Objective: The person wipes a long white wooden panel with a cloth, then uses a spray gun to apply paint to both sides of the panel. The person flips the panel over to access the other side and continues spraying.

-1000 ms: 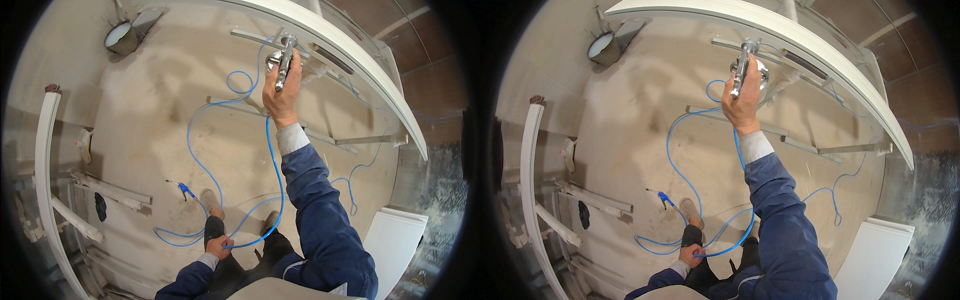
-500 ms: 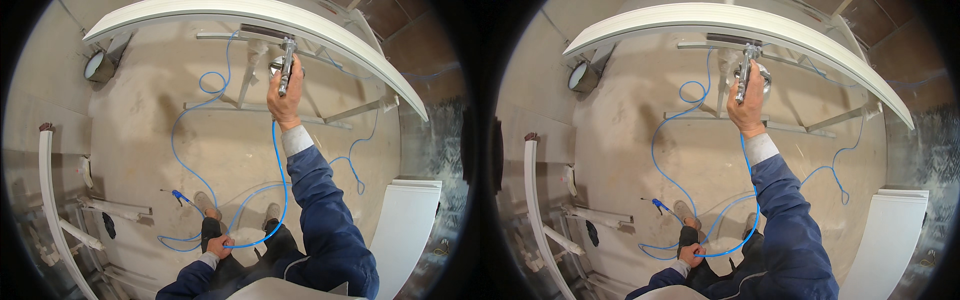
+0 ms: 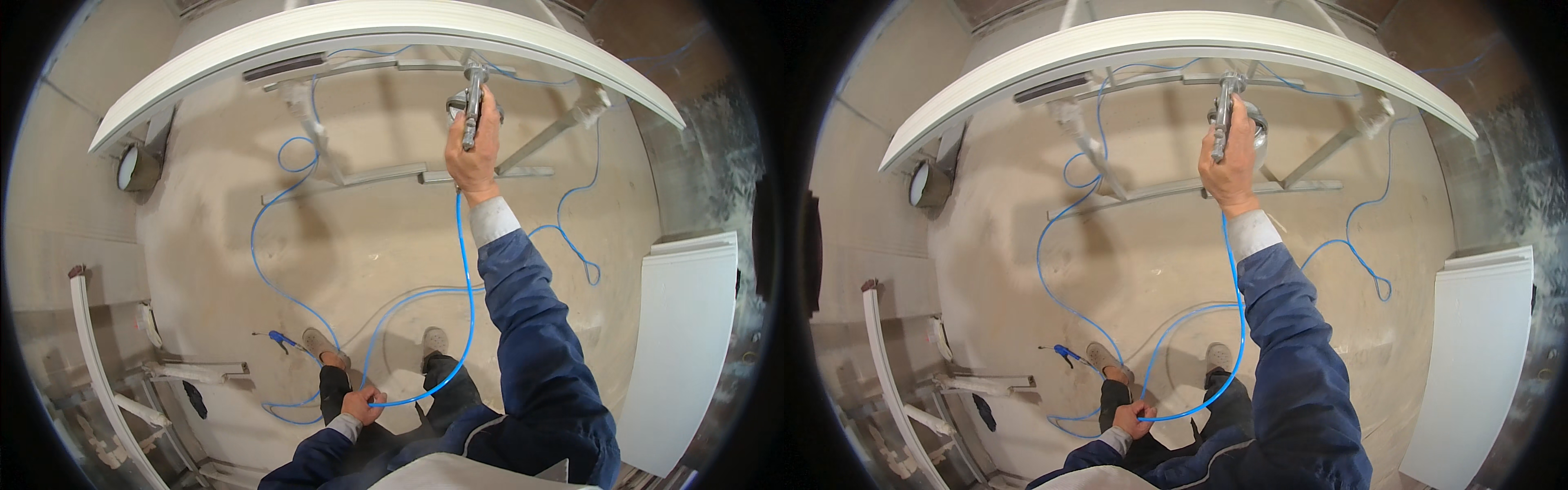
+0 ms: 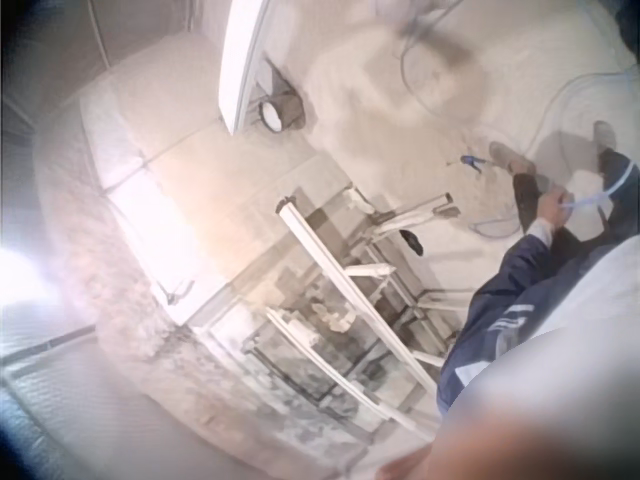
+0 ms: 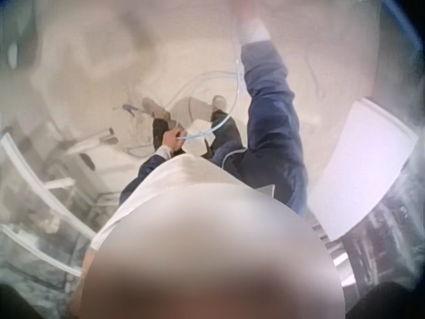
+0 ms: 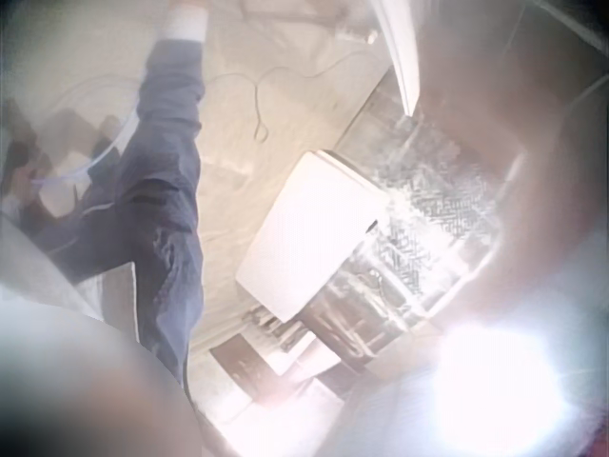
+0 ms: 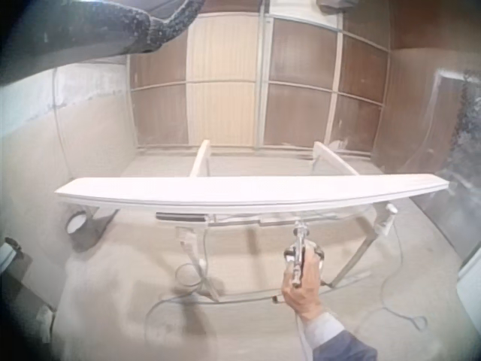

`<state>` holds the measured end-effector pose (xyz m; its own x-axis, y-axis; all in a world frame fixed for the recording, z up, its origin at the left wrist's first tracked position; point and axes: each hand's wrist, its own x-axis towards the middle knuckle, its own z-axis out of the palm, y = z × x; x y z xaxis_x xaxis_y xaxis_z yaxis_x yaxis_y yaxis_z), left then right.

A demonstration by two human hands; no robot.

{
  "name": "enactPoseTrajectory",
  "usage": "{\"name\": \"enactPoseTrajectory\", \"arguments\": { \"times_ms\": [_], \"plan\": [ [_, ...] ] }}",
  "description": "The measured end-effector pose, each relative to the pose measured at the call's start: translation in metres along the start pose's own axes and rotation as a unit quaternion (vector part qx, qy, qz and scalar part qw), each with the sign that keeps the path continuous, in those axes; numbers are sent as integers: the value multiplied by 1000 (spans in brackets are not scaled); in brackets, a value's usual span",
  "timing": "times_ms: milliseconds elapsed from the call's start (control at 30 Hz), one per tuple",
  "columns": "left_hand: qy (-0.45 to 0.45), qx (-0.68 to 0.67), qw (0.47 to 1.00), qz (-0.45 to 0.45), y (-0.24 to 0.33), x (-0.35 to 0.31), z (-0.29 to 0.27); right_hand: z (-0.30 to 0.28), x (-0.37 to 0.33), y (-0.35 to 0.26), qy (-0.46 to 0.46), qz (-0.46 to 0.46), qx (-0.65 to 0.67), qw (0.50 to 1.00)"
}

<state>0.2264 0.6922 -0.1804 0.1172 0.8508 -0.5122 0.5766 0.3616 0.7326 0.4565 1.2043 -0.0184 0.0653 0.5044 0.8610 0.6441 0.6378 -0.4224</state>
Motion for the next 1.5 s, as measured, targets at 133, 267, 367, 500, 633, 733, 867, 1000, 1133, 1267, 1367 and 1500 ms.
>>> {"name": "enactPoseTrajectory", "arguments": {
  "times_ms": [133,267,367,500,633,733,867,1000,1133,1267,1367,1500],
  "plan": [
    [-37,47,998,-7,43,16,30,-73,12,63,13,6,-47,999],
    [-39,40,998,8,88,26,61,-155,25,122,41,36,-96,994],
    [-50,56,997,20,127,31,79,-225,41,162,85,31,-147,985],
    [-51,103,991,61,174,31,80,-339,57,191,121,115,-165,972],
    [-16,136,981,138,200,34,66,-457,58,171,133,162,-164,964],
    [11,224,956,191,202,37,56,-528,42,128,135,224,-179,948],
    [-68,226,955,178,195,46,46,-591,13,79,127,334,-170,918],
    [-75,231,943,228,196,55,38,-613,-6,71,163,348,-146,911],
    [-92,254,943,195,213,59,44,-610,-9,94,178,344,-121,914],
    [-106,376,915,96,242,78,74,-578,9,162,151,332,-2,931],
    [-245,483,839,-55,270,88,121,-543,25,231,130,312,114,934],
    [-278,478,819,-153,327,105,203,-503,54,334,83,269,200,939]
  ]
}}
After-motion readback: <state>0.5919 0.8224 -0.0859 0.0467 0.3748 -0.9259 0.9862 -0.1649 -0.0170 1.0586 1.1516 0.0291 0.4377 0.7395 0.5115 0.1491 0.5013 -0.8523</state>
